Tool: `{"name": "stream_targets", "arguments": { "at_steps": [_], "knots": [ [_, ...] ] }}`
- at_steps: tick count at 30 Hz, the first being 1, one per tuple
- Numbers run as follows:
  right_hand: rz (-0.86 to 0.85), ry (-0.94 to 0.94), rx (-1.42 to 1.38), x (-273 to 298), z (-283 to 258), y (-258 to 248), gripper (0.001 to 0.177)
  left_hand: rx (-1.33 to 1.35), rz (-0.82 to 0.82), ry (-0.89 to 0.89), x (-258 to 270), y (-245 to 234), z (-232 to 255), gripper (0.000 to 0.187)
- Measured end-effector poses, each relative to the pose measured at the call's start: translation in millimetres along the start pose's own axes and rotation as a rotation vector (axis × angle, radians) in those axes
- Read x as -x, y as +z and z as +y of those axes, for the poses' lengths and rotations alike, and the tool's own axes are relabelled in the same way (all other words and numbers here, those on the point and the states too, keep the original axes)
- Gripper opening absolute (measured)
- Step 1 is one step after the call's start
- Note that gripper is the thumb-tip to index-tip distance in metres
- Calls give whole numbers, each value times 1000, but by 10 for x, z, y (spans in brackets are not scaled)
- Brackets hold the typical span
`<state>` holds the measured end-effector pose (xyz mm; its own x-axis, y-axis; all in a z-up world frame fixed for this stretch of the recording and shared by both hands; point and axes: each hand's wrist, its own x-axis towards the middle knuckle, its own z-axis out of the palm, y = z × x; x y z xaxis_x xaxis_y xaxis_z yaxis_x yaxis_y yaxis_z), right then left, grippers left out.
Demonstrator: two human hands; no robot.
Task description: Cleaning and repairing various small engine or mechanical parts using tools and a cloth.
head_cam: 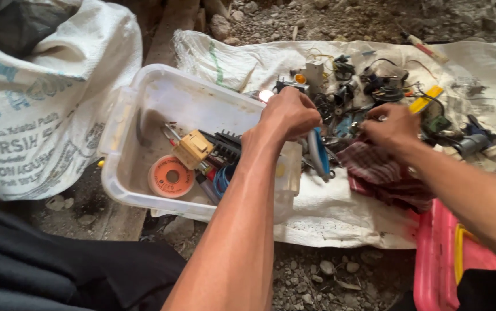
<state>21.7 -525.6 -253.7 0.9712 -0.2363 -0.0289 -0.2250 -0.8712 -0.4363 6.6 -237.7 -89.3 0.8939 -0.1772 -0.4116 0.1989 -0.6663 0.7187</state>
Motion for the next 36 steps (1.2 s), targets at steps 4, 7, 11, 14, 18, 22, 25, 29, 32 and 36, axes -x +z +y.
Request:
{"name": "stream_targets", "arguments": {
  "at_steps": [4,7,11,14,18,22,25,29,32,36],
  "knots": [
    [12,-59,322,-356,77,-190,43,16,10,-6,-29,-52,2,28],
    [-163,158,163,-575,253,-33,89,31,29,2,-29,-77,-22,31],
    [-228,203,274,-504,154,-32,135,40,41,31,-149,-26,-23,35],
    [-171,249,339,-423,112,-53,140,37,45,46,-228,47,-65,37],
    [-108,249,384,-474,62,-41,131,33,59,64,-199,69,-39,39],
    [-222,272,379,-544,224,55,113,5,83,101,-212,69,-27,39],
    [-227,231,311,-302,-19,-135,102,12,84,115,-175,58,-1,41],
    [-99,418,0,-29,-411,-515,92,57,117,124,-173,123,92,44],
    [-272,525,-486,21,-622,-813,81,90,177,140,-240,280,123,51],
    [-717,528,-939,236,-1056,-1302,75,293,185,157,-238,467,246,71]
  ]
}}
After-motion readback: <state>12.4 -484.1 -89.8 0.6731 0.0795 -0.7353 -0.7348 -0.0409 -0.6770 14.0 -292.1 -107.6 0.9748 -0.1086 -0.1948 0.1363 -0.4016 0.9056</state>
